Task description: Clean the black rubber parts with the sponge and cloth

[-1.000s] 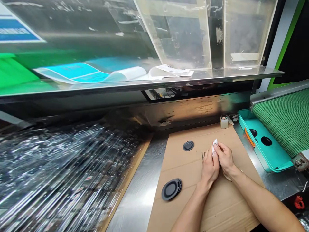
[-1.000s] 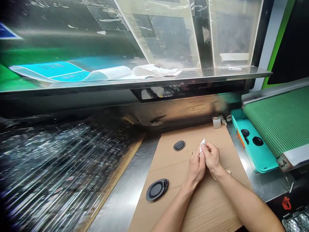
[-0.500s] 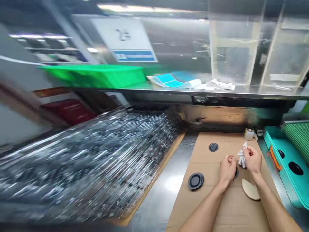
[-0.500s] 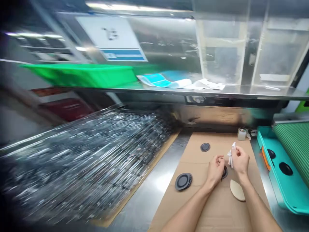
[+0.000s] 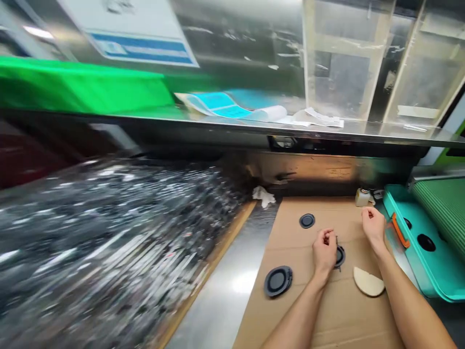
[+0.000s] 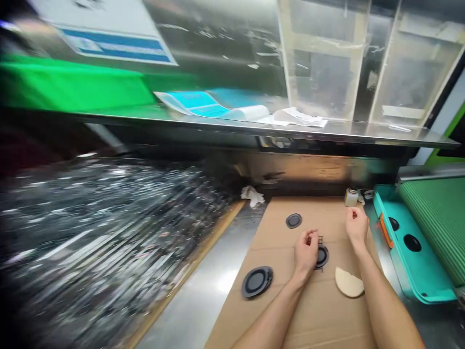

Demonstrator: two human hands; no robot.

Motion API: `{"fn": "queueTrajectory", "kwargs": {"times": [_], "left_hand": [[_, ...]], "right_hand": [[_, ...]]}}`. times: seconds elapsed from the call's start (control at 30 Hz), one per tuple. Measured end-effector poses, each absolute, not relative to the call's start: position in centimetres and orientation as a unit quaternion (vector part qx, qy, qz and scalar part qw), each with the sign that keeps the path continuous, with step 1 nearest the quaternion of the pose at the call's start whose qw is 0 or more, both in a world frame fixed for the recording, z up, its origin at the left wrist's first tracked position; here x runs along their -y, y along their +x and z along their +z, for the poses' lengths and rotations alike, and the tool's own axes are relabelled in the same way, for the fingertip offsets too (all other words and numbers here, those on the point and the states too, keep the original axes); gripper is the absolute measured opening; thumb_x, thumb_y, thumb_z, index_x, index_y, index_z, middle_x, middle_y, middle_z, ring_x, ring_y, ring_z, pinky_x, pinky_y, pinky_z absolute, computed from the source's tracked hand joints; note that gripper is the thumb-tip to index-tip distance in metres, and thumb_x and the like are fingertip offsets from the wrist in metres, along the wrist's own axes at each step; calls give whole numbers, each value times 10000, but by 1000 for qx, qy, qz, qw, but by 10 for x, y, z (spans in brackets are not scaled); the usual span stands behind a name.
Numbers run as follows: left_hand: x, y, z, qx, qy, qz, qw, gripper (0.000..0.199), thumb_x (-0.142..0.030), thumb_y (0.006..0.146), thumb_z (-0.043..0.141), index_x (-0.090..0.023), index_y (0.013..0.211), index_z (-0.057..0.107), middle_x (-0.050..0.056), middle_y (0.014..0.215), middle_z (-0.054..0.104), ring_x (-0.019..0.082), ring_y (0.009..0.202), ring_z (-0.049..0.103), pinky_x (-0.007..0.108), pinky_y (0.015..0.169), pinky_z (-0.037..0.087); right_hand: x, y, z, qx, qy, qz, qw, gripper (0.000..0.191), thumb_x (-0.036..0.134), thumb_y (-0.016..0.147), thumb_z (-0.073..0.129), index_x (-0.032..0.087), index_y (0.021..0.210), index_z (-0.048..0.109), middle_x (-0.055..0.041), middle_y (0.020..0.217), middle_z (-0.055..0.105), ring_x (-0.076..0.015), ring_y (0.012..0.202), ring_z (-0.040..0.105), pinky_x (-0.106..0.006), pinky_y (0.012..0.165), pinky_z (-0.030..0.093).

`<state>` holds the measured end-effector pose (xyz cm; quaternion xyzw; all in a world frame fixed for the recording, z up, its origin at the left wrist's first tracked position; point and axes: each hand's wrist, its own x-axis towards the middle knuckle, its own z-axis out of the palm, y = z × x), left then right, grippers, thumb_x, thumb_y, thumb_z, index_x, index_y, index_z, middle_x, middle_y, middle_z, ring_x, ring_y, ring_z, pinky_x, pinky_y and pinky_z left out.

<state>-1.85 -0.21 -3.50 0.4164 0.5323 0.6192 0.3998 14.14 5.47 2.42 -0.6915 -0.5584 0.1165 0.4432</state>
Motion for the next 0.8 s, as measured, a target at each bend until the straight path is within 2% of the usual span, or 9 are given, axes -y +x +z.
{"fn": "queueTrajectory", "kwargs": {"times": [0.07, 0.13, 0.23, 0.33, 0.43, 0.53, 0.6, 0.7, 0.8], "left_hand": [[3, -16, -36, -523, 426, 616, 407, 285, -401, 875, 590, -149, 995, 645, -22, 701, 551, 129, 637, 512, 240, 627, 424], [5, -13, -34, -516, 442, 606, 415, 290, -416, 874, 592, -153, 980, 651, -18, 708, 553, 134, 650, 515, 247, 646, 436], [10, -13, -30, -517, 451, 596, 416, 308, -435, 866, 593, -152, 967, 662, -8, 715, 569, 143, 652, 525, 259, 649, 448], [11, -15, -27, -520, 451, 601, 407, 318, -447, 856, 600, -154, 955, 671, -5, 700, 579, 152, 643, 533, 267, 641, 455], [10, -18, -27, -518, 451, 604, 406, 307, -442, 854, 607, -156, 944, 674, -7, 680, 581, 152, 628, 533, 267, 630, 454], [8, -18, -26, -514, 449, 606, 408, 298, -432, 874, 592, -155, 953, 669, -5, 681, 583, 149, 624, 540, 264, 624, 460], [8, -17, -23, -513, 459, 610, 392, 287, -419, 900, 567, -159, 965, 669, 11, 721, 604, 154, 647, 562, 272, 641, 479], [14, -15, -15, -502, 522, 622, 298, 252, -360, 924, 550, -169, 1037, 669, 79, 932, 661, 193, 842, 629, 331, 796, 524], [23, -14, -6, -468, 605, 613, 195, 403, -328, 908, 609, -167, 1277, 602, 159, 1266, 620, 264, 1197, 571, 440, 1043, 454]], "right_hand": [[-63, 173, 15, 529, -757, 54, 379, 453, 324, 954, 377, 101, 1147, 721, -177, 1114, 706, -281, 1037, 632, -365, 917, 461], [-76, 192, 9, 522, -782, 37, 338, 456, 250, 934, 392, 83, 1224, 702, -221, 1346, 593, -307, 1208, 553, -388, 1016, 407], [-100, 196, 6, 533, -788, 48, 303, 408, 228, 914, 462, 153, 1215, 726, -189, 1491, 477, -332, 1265, 495, -426, 1023, 392], [-119, 188, 7, 541, -790, 61, 282, 343, 213, 895, 499, 173, 1117, 758, -188, 1325, 610, -339, 1217, 516, -453, 984, 409], [-122, 186, 14, 535, -791, 47, 293, 377, 193, 908, 452, 123, 1148, 734, -206, 1127, 693, -332, 1148, 562, -446, 965, 414], [-105, 192, 25, 529, -785, 7, 323, 422, 234, 944, 390, 97, 1207, 690, -200, 1137, 699, -307, 1102, 591, -417, 972, 410], [-83, 196, 32, 526, -775, -12, 349, 387, 306, 949, 415, 113, 1129, 698, -172, 1084, 714, -290, 1028, 614, -405, 946, 427], [-45, 195, 44, 566, -698, 74, 431, 295, 425, 892, 569, 161, 959, 682, -102, 891, 718, -242, 810, 632, -380, 811, 483], [-14, 180, 54, 595, -557, 285, 504, 360, 472, 795, 744, 182, 975, 628, -59, 866, 701, -198, 775, 641, -333, 749, 515]]}}
